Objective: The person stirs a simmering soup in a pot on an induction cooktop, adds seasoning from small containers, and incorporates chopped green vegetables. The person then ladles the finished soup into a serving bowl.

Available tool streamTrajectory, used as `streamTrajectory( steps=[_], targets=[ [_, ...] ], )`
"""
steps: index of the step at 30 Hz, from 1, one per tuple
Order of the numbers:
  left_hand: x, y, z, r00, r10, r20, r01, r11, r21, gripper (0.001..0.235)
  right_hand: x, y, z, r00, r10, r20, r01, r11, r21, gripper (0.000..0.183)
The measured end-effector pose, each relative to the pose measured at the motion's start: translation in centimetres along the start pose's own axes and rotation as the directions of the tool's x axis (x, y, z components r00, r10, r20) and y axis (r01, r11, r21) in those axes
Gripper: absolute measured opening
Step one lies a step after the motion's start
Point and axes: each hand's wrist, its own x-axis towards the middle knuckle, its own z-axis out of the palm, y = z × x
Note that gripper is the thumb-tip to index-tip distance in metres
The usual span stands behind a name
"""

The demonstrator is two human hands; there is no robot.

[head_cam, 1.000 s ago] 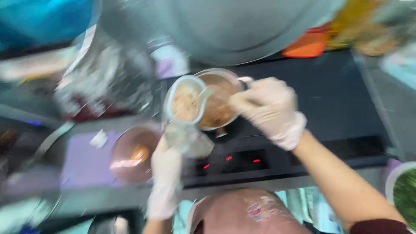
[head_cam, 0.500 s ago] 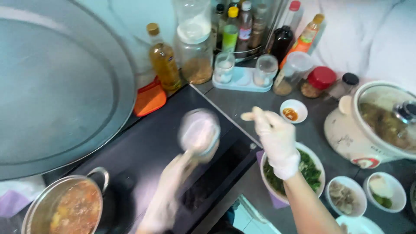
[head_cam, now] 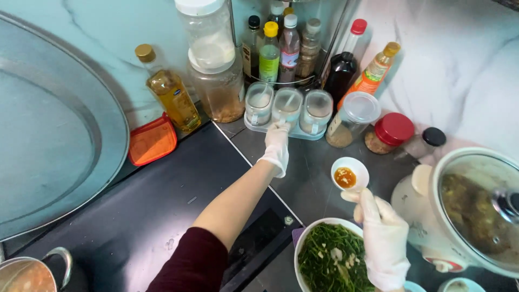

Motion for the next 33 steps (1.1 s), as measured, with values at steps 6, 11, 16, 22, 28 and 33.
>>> streamTrajectory(
  steps=[6, 11, 16, 22, 28, 33],
  targets=[
    [1.8, -0.9, -0.9, 0.998, 0.065, -0.019, -0.054, 0.931, 0.361, 0.038, 2.7, 3.3, 1.0, 0.995, -0.039, 0.087, 0.023, 0.985, 0.17, 0.047],
    [-4.6, 5.5, -5.8, 0.937, -0.06, -0.345, 0.074, 0.997, 0.027, 0.072, 3.0, 2.6, 1.8, 0.992, -0.025, 0.124, 0.009, 0.992, 0.129, 0.045],
    [-0.3, 7.4, -7.1, 0.98, -0.195, -0.048, 0.186, 0.97, -0.157, 0.075, 2.2, 1.9, 2.7, 0.984, -0.052, 0.168, 0.03, 0.991, 0.131, 0.051],
    [5.1, 4.9, -6.9, 0.979, -0.163, 0.123, 0.19, 0.949, -0.25, 0.075, 0.3, 1.1, 3.3, 0.978, 0.024, 0.207, -0.054, 0.988, 0.144, 0.05],
    [-4.1, 3.4, -12.4, 0.99, -0.041, 0.138, 0.079, 0.957, -0.278, 0.019, -1.1, -0.4, 4.7, 0.958, 0.012, 0.285, -0.038, 0.996, 0.085, 0.043],
    [-17.2, 1.5, -21.1, 0.999, 0.027, 0.021, -0.026, 0.999, -0.027, 0.031, -0.9, -1.8, 9.2, 0.692, -0.609, 0.387, 0.707, 0.679, -0.195, 0.022]
  ],
)
